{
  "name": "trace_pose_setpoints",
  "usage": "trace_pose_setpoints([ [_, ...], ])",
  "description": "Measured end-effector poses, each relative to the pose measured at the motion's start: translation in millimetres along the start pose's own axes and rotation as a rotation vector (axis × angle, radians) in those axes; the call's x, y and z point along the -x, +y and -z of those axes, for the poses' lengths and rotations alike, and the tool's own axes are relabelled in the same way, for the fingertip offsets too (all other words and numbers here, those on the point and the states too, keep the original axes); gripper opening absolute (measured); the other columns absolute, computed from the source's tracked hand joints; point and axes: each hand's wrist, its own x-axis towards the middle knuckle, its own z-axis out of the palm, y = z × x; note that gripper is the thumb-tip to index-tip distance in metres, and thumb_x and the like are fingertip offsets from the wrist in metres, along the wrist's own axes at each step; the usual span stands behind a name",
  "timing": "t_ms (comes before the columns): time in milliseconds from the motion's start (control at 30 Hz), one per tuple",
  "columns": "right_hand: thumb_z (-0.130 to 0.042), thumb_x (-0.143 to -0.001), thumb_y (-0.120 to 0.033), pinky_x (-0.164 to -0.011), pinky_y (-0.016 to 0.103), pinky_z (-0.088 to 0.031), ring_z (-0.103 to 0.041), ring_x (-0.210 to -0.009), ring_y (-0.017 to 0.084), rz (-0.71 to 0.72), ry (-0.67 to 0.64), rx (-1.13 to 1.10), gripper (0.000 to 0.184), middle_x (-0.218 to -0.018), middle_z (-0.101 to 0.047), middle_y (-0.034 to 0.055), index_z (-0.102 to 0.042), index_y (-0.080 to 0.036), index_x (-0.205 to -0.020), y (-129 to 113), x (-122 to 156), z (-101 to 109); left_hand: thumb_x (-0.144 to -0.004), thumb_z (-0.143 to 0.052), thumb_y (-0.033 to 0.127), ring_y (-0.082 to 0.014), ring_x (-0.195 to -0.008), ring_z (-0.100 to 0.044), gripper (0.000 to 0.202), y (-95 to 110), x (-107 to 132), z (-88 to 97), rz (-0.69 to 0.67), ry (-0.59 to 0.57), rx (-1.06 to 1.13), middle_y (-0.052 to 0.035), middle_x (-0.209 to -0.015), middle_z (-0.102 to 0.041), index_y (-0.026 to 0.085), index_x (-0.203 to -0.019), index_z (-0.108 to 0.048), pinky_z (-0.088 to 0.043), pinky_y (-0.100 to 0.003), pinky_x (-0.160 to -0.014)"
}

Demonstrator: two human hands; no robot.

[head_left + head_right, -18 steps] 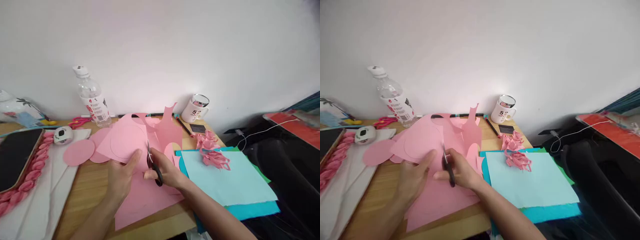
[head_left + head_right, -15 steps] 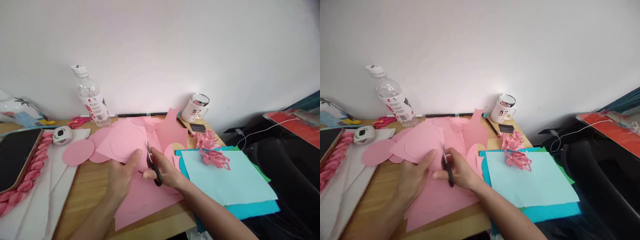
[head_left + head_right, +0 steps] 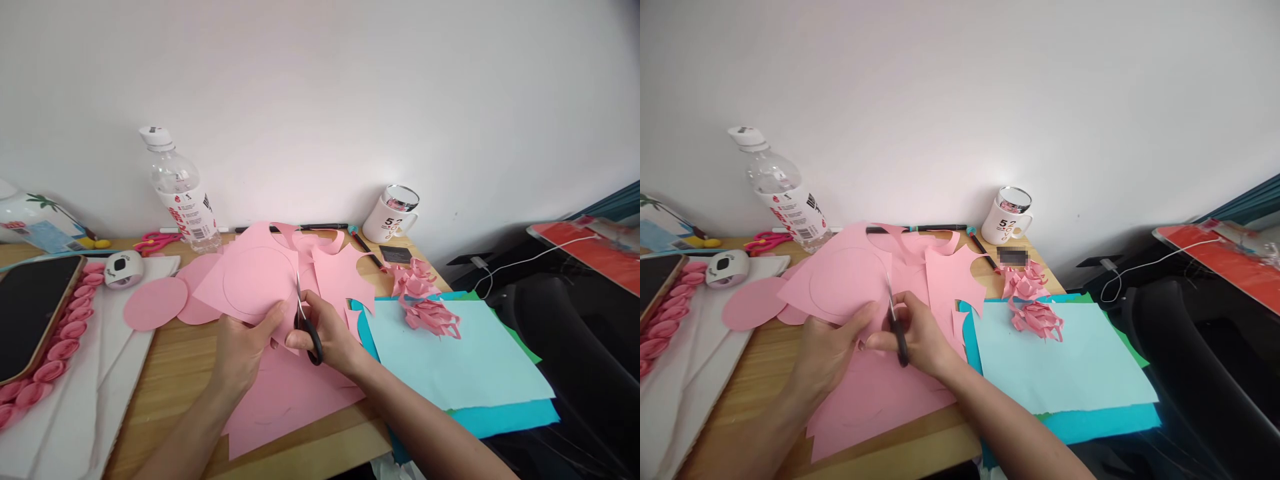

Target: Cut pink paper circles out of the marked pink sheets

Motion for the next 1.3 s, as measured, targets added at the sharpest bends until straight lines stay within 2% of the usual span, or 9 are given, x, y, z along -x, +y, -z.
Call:
trace_pose_setpoints([
  [167, -0.084, -0.058, -0.041, -0.047, 0.021, -0.032, -0.044, -0.055, 0.009, -0.008, -0.003, -0.013, 0.052, -0.063, -0.052, -0.0056, -0.042, -0.020, -0.082, -1.6, 0.1, 2.2, -0.056, -0.076, 0.026, -0.0081, -0.039, -0.046, 0.020, 0.7, 1.3, -0.2, 0.024, 0.003, -0.010, 0.0046, -0.046, -0.056, 0.014, -0.058, -0.060, -0.038, -0.019, -0.033],
  [400, -0.083, -0.056, -0.048, -0.042, 0.020, -0.028, -0.040, -0.046, 0.008, -0.026, 0.056, -0.041, 0.054, -0.054, -0.048, -0.0076, -0.045, -0.020, -0.082, 0.7, 0.5, -3.6, -0.054, -0.076, 0.028, -0.0082, -0.040, -0.045, 0.023, 0.5, 0.6, -0.3, 0.031, 0.022, -0.012, 0.0046, -0.045, -0.053, 0.014, -0.054, -0.058, -0.037, -0.020, -0.033],
  [700, -0.086, -0.055, -0.040, -0.049, 0.021, -0.034, -0.045, -0.055, 0.009, 0.023, 0.023, -0.023, 0.055, -0.066, -0.051, -0.0056, -0.046, -0.020, -0.087, 0.9, 0.6, 4.4, -0.059, -0.076, 0.035, -0.0113, -0.046, -0.050, 0.026, -5.0, -0.5, 3.9, 0.024, -0.067, -0.093, -0.0012, -0.056, -0.061, 0.011, -0.067, -0.067, -0.042, -0.022, -0.038],
  [867, -0.083, -0.056, -0.049, -0.047, 0.022, -0.035, -0.046, -0.055, 0.011, -0.003, 0.050, 0.024, 0.056, -0.064, -0.050, -0.0050, -0.045, -0.021, -0.087, 0.1, 0.7, 3.1, -0.060, -0.075, 0.034, -0.0103, -0.044, -0.048, 0.024, -2.9, 0.5, 2.8, 0.009, -0.080, -0.101, 0.0004, -0.051, -0.057, 0.012, -0.062, -0.066, -0.040, -0.022, -0.037],
  [1133, -0.080, -0.062, -0.046, -0.040, 0.019, -0.027, -0.033, -0.044, 0.006, 0.040, 0.037, -0.007, 0.048, -0.051, -0.041, -0.0103, -0.044, -0.021, -0.081, 3.1, 0.2, 1.3, -0.059, -0.076, 0.034, -0.0108, -0.045, -0.049, 0.024, -2.0, 0.9, 2.1, 0.015, -0.074, -0.099, -0.0002, -0.053, -0.060, 0.012, -0.064, -0.067, -0.041, -0.022, -0.037],
  [1300, -0.080, -0.063, -0.046, -0.040, 0.019, -0.025, -0.032, -0.043, 0.005, 0.041, 0.043, -0.014, 0.047, -0.054, -0.046, -0.0089, -0.046, -0.020, -0.083, 2.2, 0.9, 0.7, -0.058, -0.076, 0.033, -0.0100, -0.044, -0.048, 0.024, -1.6, 1.6, 1.3, 0.021, -0.048, -0.111, 0.0006, -0.052, -0.059, 0.012, -0.063, -0.067, -0.040, -0.021, -0.035],
])
